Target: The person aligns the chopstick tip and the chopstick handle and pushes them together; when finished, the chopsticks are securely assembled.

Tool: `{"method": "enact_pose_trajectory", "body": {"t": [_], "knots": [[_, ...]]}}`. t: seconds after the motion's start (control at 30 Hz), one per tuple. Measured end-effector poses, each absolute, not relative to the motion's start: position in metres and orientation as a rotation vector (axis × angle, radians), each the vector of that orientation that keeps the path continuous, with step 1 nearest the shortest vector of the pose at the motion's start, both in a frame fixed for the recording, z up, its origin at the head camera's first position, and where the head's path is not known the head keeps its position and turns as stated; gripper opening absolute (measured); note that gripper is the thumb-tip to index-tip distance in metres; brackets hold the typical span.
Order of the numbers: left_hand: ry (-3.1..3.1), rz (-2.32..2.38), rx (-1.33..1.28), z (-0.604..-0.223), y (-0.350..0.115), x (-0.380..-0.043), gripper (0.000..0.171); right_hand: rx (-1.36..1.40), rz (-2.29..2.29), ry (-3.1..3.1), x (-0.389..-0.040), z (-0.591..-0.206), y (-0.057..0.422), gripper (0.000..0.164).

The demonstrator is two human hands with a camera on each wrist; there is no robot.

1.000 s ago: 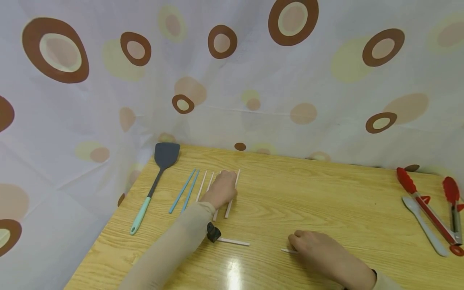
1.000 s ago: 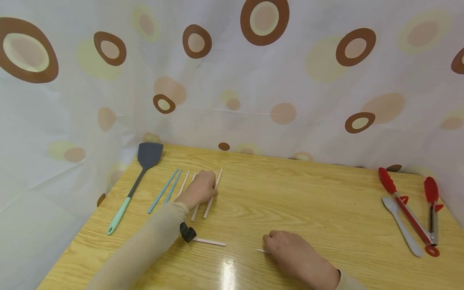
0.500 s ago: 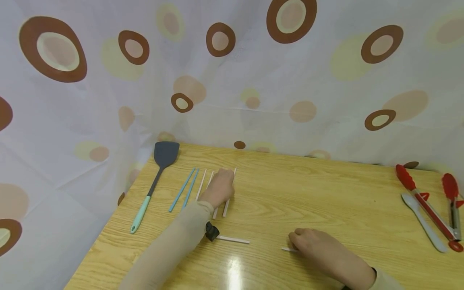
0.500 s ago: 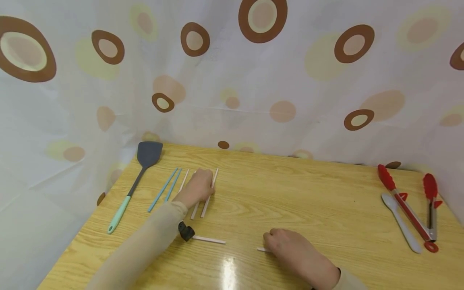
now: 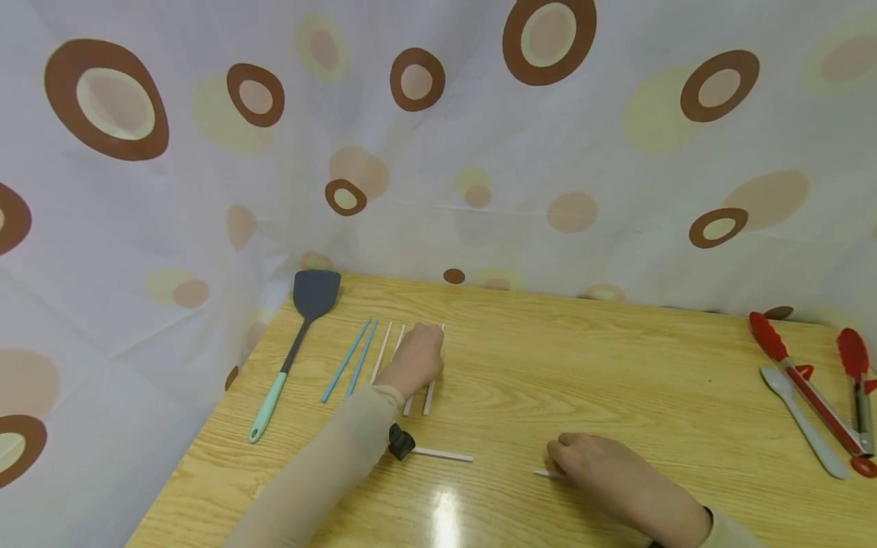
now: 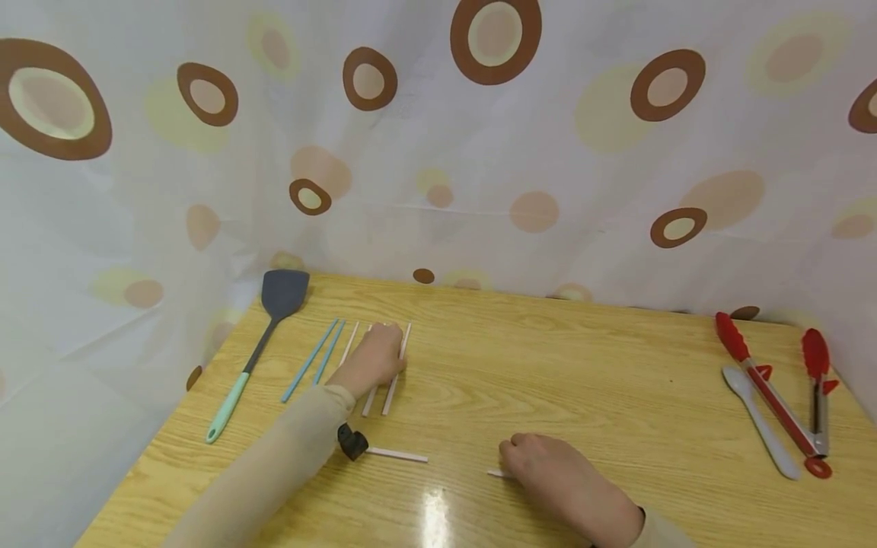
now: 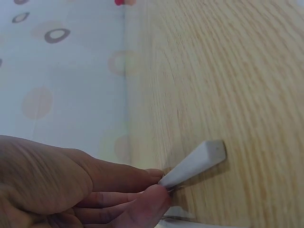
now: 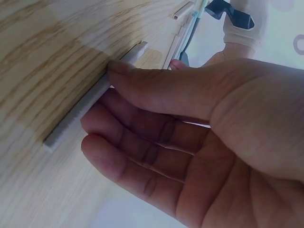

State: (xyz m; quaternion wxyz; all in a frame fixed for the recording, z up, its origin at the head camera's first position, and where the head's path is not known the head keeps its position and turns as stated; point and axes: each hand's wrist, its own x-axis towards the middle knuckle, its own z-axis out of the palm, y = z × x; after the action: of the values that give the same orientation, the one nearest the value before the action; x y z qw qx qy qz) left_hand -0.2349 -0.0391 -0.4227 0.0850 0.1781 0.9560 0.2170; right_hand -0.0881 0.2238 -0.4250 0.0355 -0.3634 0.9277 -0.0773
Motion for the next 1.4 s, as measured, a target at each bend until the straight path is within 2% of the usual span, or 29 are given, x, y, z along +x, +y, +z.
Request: {"method": "enact_pose_trajectory", "body": {"t": [0.17, 0.3, 0.37, 0.6, 0.7, 0.9, 1.17, 1.3, 1.4], "knots": [[2.854, 0.638, 0.549, -0.422, -0.039, -0.232, 0.007, -1.121, -0.244, 2.852, -0.087, -0.425, 0.224, 0.027], [2.851, 0.602, 0.573, -0.417, -0.038, -0.226, 0.027, -1.118, -0.231, 2.846, -0.086, -0.426, 0.224, 0.025], [2.851, 0.567, 0.617, -0.412, -0.038, -0.221, 0.032, -1.125, -0.211, 2.843, -0.087, -0.427, 0.224, 0.024], [2.591, 0.412, 1.046, -0.397, -0.041, -0.193, 0.016, -1.205, -0.217, 2.864, -0.087, -0.425, 0.228, 0.03], [2.478, 0.326, 1.163, -0.398, -0.041, -0.176, 0.018, -1.183, -0.257, 2.86, -0.087, -0.421, 0.229, 0.032], [2.478, 0.114, 1.228, -0.411, -0.036, -0.15, 0.028, -1.326, -0.333, 2.879, -0.09, -0.42, 0.232, 0.031], [2.547, 0.049, 1.278, -0.416, -0.034, -0.148, 0.014, -1.35, -0.337, 2.916, -0.095, -0.412, 0.233, 0.032], [2.538, 0.162, 1.3, -0.407, -0.037, -0.149, 0.012, -1.413, -0.402, 2.953, -0.099, -0.404, 0.236, 0.011], [2.557, 0.315, 1.327, -0.394, -0.039, -0.151, 0.006, -1.391, -0.482, 2.998, -0.104, -0.395, 0.237, 0.014]]}}
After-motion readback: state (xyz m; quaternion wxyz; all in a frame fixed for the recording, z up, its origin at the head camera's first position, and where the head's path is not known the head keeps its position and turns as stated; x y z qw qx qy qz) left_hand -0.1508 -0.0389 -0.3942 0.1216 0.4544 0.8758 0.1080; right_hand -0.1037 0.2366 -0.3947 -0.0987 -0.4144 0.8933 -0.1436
